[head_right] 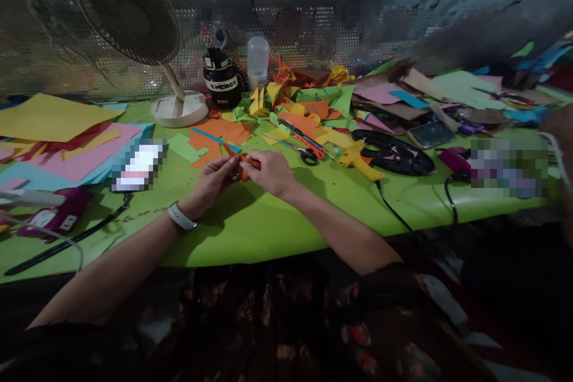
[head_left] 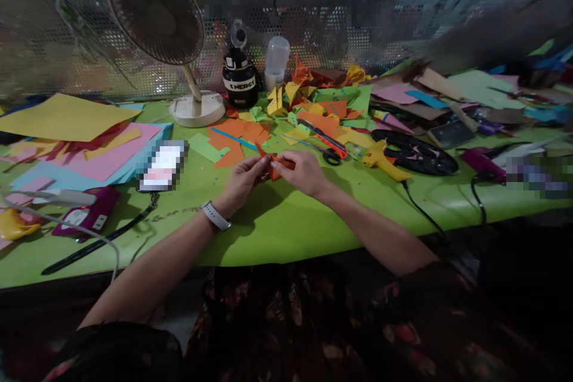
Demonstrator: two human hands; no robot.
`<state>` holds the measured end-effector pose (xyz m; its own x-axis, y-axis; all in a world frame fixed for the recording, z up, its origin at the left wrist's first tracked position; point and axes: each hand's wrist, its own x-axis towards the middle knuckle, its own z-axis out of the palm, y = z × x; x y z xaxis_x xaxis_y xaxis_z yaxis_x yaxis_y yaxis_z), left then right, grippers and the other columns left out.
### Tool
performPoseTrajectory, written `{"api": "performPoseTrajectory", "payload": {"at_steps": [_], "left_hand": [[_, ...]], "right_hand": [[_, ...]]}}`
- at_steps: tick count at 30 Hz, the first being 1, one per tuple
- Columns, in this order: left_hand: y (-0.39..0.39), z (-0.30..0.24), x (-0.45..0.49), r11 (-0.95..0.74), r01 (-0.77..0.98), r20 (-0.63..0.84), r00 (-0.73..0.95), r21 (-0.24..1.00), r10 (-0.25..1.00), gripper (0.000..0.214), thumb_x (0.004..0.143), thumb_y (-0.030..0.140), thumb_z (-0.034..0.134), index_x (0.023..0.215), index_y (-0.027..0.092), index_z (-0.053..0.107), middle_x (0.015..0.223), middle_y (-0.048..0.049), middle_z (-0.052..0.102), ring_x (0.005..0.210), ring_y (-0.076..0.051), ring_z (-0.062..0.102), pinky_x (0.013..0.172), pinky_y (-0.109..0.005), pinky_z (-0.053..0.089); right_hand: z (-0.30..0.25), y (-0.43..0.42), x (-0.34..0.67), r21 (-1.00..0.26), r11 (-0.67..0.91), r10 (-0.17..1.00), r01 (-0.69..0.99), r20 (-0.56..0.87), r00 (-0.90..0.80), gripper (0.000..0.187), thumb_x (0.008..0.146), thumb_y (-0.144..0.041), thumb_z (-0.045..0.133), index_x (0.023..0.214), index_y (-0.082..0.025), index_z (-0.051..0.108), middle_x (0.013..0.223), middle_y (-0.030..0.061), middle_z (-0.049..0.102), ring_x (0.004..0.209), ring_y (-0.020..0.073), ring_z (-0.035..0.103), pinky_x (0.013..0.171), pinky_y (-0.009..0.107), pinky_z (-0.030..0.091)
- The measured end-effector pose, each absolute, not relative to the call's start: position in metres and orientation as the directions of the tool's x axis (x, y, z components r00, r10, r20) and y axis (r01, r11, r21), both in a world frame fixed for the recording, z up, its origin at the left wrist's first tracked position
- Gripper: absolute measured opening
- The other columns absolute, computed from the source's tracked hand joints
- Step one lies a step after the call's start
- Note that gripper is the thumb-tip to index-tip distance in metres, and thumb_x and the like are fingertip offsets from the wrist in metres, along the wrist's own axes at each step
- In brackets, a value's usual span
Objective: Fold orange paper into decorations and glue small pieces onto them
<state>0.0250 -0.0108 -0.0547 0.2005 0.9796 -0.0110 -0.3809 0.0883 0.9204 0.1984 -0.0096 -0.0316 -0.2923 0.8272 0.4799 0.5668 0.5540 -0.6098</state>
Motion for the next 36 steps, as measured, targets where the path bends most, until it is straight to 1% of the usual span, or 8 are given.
{"api": "performPoseTrajectory", "payload": {"at_steps": [2,4,7,10,14,24,32,36], "left_hand": [[-0.008,-0.056,0.025,0.05,-0.414,0.019,0.162,0.909,0.987,0.025,0.071,0.039,0.085,0.085,0.02,0.078,0.078,0.0002,0.075,0.065,-0.007,0.065,0.064,-0.019,0.054],[-0.005,-0.056,0.026,0.002,-0.472,0.055,0.107,0.882,0.993,0.022,0.072,0.037,0.084,0.085,0.021,0.077,0.082,0.0006,0.076,0.072,-0.009,0.068,0.072,-0.021,0.056],[-0.003,-0.056,0.027,-0.028,-0.547,0.06,0.042,0.837,0.997,0.02,0.071,0.035,0.085,0.085,0.023,0.077,0.093,-0.0002,0.078,0.087,-0.012,0.071,0.086,-0.026,0.056],[-0.004,-0.057,0.028,-0.019,-0.566,0.044,0.032,0.824,0.999,0.018,0.07,0.034,0.085,0.083,0.024,0.077,0.094,-0.0001,0.078,0.091,-0.015,0.072,0.088,-0.029,0.056],[-0.005,-0.058,0.029,-0.037,-0.562,0.082,0.055,0.826,0.995,0.018,0.074,0.034,0.083,0.088,0.025,0.078,0.1,0.0006,0.078,0.098,-0.014,0.071,0.094,-0.029,0.054],[-0.005,-0.058,0.031,-0.007,-0.544,0.014,0.01,0.839,1.0,0.018,0.073,0.037,0.083,0.084,0.025,0.075,0.091,0.0013,0.077,0.084,-0.013,0.071,0.071,-0.023,0.054],[-0.004,-0.058,0.03,0.024,-0.565,-0.033,-0.006,0.824,0.999,0.018,0.073,0.035,0.084,0.087,0.026,0.075,0.097,-0.0004,0.078,0.089,-0.014,0.073,0.083,-0.027,0.057],[-0.004,-0.058,0.029,0.022,-0.556,-0.023,0.005,0.831,1.0,0.02,0.073,0.036,0.084,0.086,0.024,0.075,0.094,-0.0004,0.078,0.086,-0.014,0.073,0.077,-0.024,0.057]], "right_hand": [[-0.03,-0.009,0.202,-0.644,0.563,0.809,0.519,0.557,-0.188,0.019,0.089,-0.038,0.063,0.091,-0.019,0.067,0.088,0.0059,0.07,0.082,0.0188,0.061,0.083,0.035,0.045],[-0.029,-0.007,0.205,-0.727,0.532,0.818,0.434,0.574,-0.04,0.034,0.084,-0.043,0.071,0.108,-0.021,0.063,0.113,0.0103,0.067,0.105,0.0226,0.06,0.096,0.039,0.044],[-0.032,-0.003,0.203,-0.918,0.341,0.935,0.204,0.353,0.024,0.065,0.068,-0.05,0.083,0.12,-0.022,0.056,0.132,0.0136,0.058,0.117,0.0258,0.057,0.098,0.042,0.047],[-0.037,0.001,0.196,-0.992,0.122,0.986,-0.03,0.125,-0.113,0.066,0.058,-0.052,0.087,0.108,-0.018,0.06,0.114,0.0128,0.067,0.102,0.0242,0.064,0.091,0.041,0.052],[-0.041,0.004,0.188,-0.978,0.097,0.985,-0.186,0.121,-0.122,0.053,0.057,-0.05,0.087,0.093,-0.017,0.065,0.099,0.0086,0.073,0.092,0.0198,0.067,0.093,0.038,0.052],[-0.044,0.008,0.189,-0.976,0.07,0.994,-0.204,0.086,-0.071,0.045,0.054,-0.049,0.089,0.078,-0.018,0.068,0.083,0.0031,0.072,0.083,0.0178,0.067,0.08,0.033,0.055],[-0.048,0.01,0.189,-0.962,0.05,0.993,-0.27,0.076,-0.088,0.047,0.06,-0.059,0.083,0.079,-0.02,0.068,0.085,0.0043,0.073,0.079,0.0167,0.068,0.085,0.036,0.056],[-0.051,0.012,0.191,-0.967,0.063,0.997,-0.246,0.072,-0.031,0.05,0.057,-0.059,0.085,0.083,-0.019,0.068,0.085,0.0047,0.073,0.076,0.0158,0.067,0.083,0.036,0.057]]}}
